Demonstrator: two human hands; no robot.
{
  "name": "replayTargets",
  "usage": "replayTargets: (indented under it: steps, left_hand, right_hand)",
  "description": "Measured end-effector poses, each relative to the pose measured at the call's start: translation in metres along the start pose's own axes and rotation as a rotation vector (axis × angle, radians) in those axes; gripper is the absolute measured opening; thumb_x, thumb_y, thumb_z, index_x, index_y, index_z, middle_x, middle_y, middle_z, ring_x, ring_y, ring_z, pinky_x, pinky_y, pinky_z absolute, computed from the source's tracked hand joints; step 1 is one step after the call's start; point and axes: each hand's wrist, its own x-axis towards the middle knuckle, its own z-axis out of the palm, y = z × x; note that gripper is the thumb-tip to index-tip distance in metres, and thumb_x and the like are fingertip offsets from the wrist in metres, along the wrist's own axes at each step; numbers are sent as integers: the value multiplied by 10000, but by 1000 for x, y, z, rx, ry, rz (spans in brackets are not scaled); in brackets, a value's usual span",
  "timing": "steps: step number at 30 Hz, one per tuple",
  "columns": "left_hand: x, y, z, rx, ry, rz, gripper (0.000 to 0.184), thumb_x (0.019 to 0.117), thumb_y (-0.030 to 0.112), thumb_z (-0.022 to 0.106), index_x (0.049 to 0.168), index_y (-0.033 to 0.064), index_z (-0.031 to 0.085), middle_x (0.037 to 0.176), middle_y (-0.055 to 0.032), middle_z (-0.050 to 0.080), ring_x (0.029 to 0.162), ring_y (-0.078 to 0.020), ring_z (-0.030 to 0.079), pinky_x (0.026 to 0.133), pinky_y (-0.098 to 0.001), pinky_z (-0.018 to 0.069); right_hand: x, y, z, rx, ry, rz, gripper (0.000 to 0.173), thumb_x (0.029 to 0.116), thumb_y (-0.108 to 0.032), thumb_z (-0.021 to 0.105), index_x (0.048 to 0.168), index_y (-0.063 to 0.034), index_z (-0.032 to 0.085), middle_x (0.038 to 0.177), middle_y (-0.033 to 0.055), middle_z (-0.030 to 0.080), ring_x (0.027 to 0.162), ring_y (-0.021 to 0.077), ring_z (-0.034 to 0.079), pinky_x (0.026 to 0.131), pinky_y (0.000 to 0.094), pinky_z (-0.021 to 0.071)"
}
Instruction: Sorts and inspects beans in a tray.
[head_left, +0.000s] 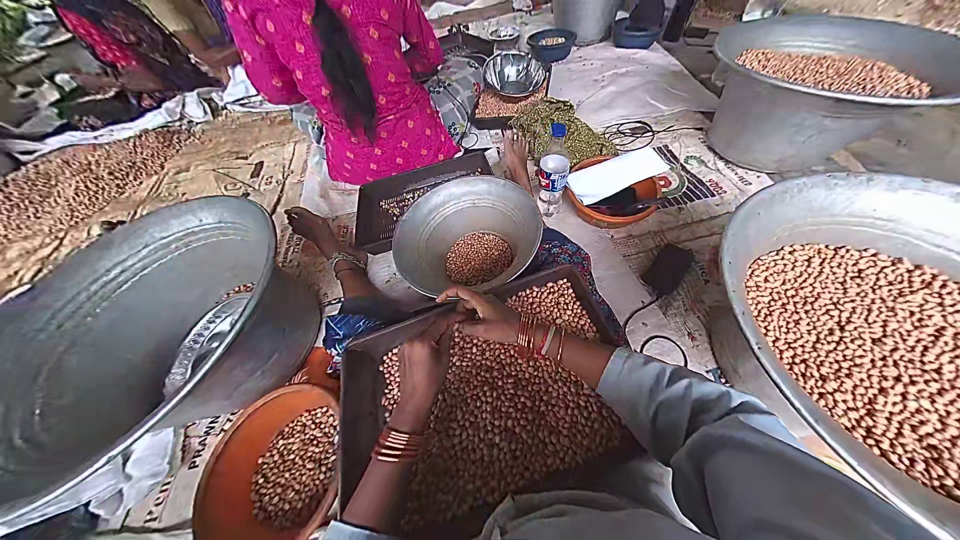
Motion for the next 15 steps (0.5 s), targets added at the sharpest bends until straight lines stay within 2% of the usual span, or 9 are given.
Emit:
replayTargets:
  steps: [5, 8, 15]
  left_hand:
    - [-1, 3, 1, 45, 8, 3, 225, 999, 81, 588, 1073, 88, 800, 1023, -131, 784, 899, -333, 764, 779, -561, 587]
    - [-2, 4, 2, 73, 11, 15, 223, 997, 87, 593, 1063, 106, 805, 1003, -111, 787, 866, -316, 766, 742, -547, 589]
    - [-2, 5, 0, 78, 2, 16, 218, 1000, 87, 586, 1038, 104, 800, 1003, -106, 784, 869, -310, 764, 733, -528, 594]
  right_hand:
    - [-1, 2, 0, -52, -20, -15, 540, 963, -45, 606, 1486, -51, 473, 985, 170, 655, 876, 217, 618, 862, 379, 516]
    - [-2, 2, 1, -127, -35, -50, 551, 957, -49, 591, 1493, -46, 463, 957, 171, 660, 855, 232, 622, 840, 391, 518]
    - [-4, -4, 3, -225, -61, -31, 532, 978, -88, 568, 1500, -84, 464, 969, 175, 648, 845, 268, 618, 823, 436, 520]
